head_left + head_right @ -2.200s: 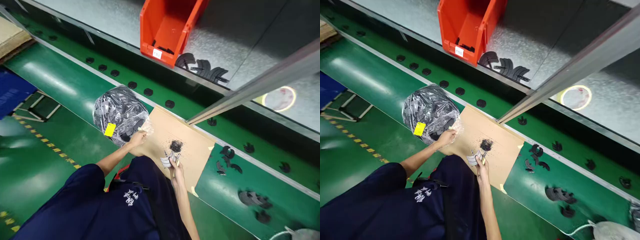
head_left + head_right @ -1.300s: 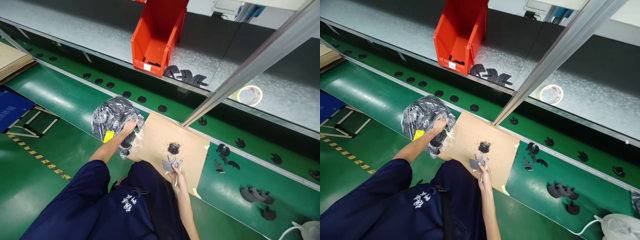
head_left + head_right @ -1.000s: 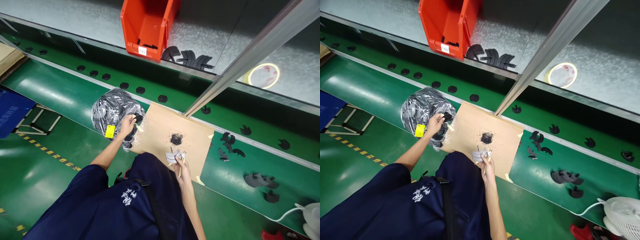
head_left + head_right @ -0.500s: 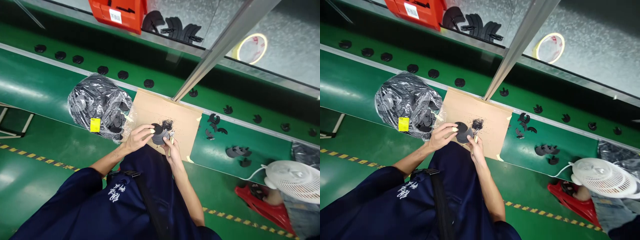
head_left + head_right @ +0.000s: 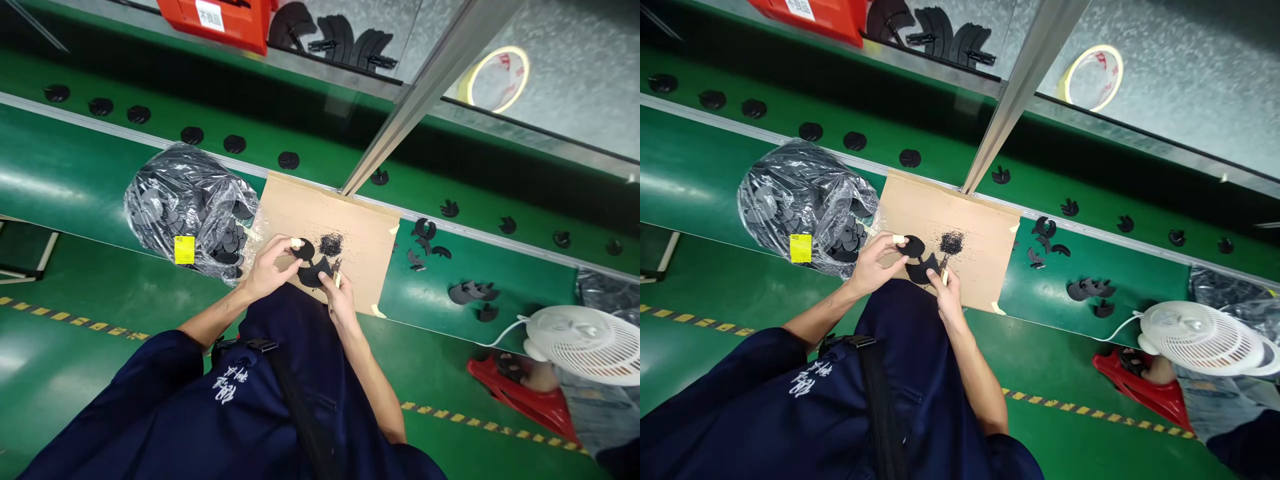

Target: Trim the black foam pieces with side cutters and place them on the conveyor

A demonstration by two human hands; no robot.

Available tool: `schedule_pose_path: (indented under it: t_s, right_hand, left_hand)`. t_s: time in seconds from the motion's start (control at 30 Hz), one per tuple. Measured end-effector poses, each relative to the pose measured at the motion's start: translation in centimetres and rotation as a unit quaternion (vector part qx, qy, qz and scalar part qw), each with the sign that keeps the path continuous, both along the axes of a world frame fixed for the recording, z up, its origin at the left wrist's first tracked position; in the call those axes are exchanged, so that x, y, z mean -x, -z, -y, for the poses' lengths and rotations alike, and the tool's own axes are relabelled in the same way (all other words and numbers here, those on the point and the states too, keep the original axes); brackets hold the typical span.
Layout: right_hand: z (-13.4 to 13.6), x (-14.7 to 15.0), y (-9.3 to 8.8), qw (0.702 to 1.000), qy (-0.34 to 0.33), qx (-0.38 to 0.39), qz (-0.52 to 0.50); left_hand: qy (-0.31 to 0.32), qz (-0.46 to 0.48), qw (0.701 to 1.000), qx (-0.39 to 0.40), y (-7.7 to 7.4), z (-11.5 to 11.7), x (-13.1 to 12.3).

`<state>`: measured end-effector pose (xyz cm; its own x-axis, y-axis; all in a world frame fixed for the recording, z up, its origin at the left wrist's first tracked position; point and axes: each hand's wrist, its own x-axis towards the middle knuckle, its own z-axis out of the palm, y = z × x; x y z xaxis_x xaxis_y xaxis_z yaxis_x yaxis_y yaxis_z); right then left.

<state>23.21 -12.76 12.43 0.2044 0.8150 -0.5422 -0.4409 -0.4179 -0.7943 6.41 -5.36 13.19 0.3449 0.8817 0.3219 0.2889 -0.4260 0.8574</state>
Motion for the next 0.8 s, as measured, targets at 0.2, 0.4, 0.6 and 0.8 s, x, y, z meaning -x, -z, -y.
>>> schedule_pose_path:
  t_s: [0.2, 0.4, 0.6, 0.8]
  right_hand:
    - [-0.3, -0.9, 0.4, 0.990, 0.036, -0.016, 0.134]
    - [-0.1, -0.8, -0.4, 0.988, -0.059, -0.060, 0.130]
    - [0.1, -0.4, 0.2, 0.997, -0.029, -0.047, 0.062]
    - [-0.2, -0.8, 0.3, 1.000, -0.012, -0.017, 0.007]
  left_hand:
    - [0.079, -0.079, 0.990, -0.086, -1.4, -0.8, 1.3]
    - [0.138, -0.113, 0.978, -0.112, -1.2, -1.4, 0.4]
    - [0.118, -0.072, 0.988, -0.069, 0.0, -2.3, -0.7]
    - [0.097, 0.039, 0.993, 0.051, 0.7, -2.3, -1.4]
